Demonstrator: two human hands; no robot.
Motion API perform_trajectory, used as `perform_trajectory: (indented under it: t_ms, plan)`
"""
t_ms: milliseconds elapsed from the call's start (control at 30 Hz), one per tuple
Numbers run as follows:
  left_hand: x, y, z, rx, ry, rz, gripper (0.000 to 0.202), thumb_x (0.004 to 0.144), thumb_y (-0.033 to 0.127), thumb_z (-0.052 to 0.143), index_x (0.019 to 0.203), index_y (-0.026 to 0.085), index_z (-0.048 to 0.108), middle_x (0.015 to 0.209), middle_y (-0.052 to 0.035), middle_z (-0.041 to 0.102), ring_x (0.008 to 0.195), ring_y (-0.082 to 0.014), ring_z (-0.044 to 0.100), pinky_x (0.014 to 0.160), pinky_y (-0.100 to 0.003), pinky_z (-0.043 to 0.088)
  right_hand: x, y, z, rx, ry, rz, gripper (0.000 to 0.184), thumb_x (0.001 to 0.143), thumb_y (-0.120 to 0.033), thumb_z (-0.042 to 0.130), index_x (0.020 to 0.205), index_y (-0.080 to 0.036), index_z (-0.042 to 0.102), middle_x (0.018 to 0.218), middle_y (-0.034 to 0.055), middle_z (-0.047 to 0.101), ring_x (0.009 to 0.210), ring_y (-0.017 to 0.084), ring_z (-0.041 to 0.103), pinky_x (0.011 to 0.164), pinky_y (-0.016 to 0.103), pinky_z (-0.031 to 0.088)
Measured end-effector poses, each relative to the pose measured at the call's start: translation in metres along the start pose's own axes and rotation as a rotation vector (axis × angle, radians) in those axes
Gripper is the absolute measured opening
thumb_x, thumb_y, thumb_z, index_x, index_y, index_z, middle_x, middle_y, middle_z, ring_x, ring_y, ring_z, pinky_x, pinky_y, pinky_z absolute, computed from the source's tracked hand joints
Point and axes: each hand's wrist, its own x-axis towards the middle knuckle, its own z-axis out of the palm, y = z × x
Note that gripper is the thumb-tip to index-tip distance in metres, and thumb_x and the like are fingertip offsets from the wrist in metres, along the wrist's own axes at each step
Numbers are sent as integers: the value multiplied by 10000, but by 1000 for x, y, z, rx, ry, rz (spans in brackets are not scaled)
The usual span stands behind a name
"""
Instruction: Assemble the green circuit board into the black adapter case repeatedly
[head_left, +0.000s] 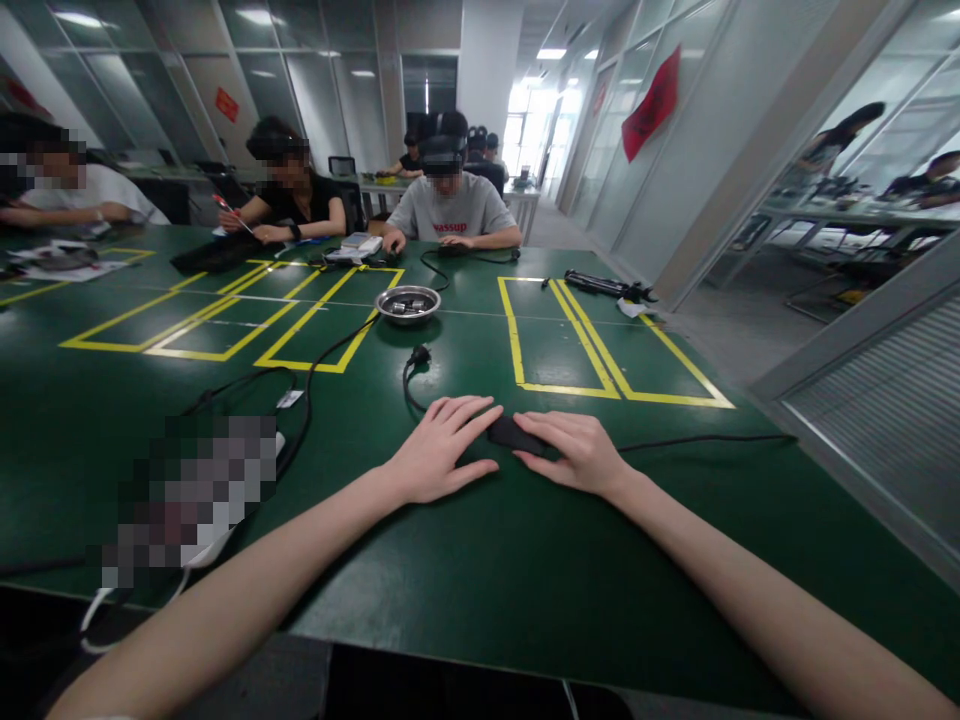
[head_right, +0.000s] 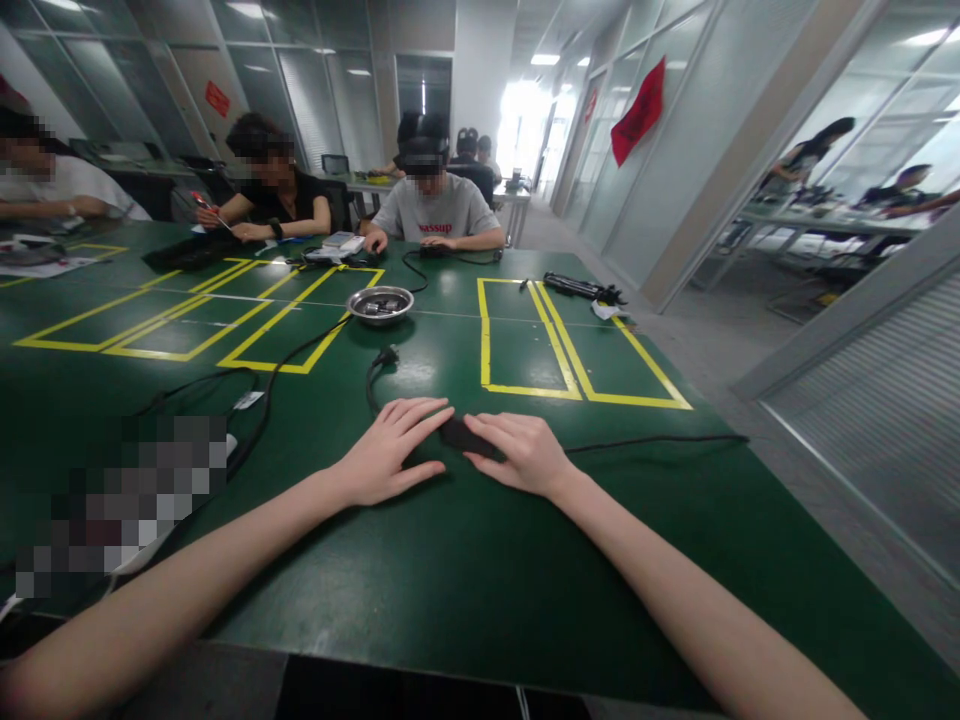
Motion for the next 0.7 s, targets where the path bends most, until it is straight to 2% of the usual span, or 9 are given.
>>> perform_trajectory:
  t_ms: [67,100,200,300,400,467,533,600,700]
  plan:
    - [-1,-1,0,28,35,22,618,1017,441,570,1574,229,404,1618,-167,417,1481,-341,382,1224,-558,286,-1,15,-9,18,156,202,335,867,-407,707,1142,-222,754,1083,123,792,942,297,767,882,468,632]
    - [-2,-2,0,29,31,30,589,1021,422,565,1561,230,428,1620,-163,417,1492,-338,370,1231,-561,277,-1,24,-14,20,253,317,357,842,-426,719,1125,-211,758,1052,122,796,908,301,768,865,477,633]
    - [-3,-4,3,-6,-47,60,426,1044,368,532,1444,226,568,1496,-133,573,1451,-298,439,1222,-535,306,-3,53,-32,50,587,624,455,768,-486,738,1082,-156,749,909,123,789,773,306,758,764,489,641]
    - [-3,-4,6,-44,-115,69,335,1045,341,537,1343,234,647,1393,-105,660,1394,-274,508,1211,-518,328,-6,78,-51,108,856,765,524,743,-513,722,1102,-131,712,896,135,774,730,298,749,730,475,641]
    - [-2,-3,6,-61,-116,58,329,1024,342,579,1318,224,666,1405,-117,650,1386,-281,518,1194,-506,354,-13,94,-66,48,1006,845,559,768,-470,697,1169,-81,676,929,188,765,730,296,742,706,444,631]
    - [-2,-3,6,-71,-115,53,318,1017,331,590,1301,217,678,1394,-118,656,1382,-283,522,1184,-500,369,-19,99,-73,-37,1040,887,574,786,-431,680,1207,-42,659,984,226,764,790,314,752,733,437,623]
    - [-3,-4,5,-82,-113,47,302,1010,323,601,1279,219,692,1383,-114,662,1376,-284,528,1175,-500,382,-26,103,-77,-135,1008,917,568,794,-410,680,1221,-35,664,1054,245,762,878,344,759,785,450,614]
    - [-3,-4,5,-89,-112,44,292,1006,318,605,1266,230,701,1380,-110,665,1371,-284,533,1170,-502,390,-35,107,-79,-235,908,939,546,799,-407,699,1214,-52,689,1088,242,761,958,375,750,849,471,594]
    - [-4,-4,5,-94,-115,47,293,1007,316,600,1269,234,702,1383,-112,662,1369,-285,535,1166,-507,398,-46,116,-80,-382,684,983,489,788,-422,727,1145,-89,745,1000,211,770,983,405,728,893,507,557]
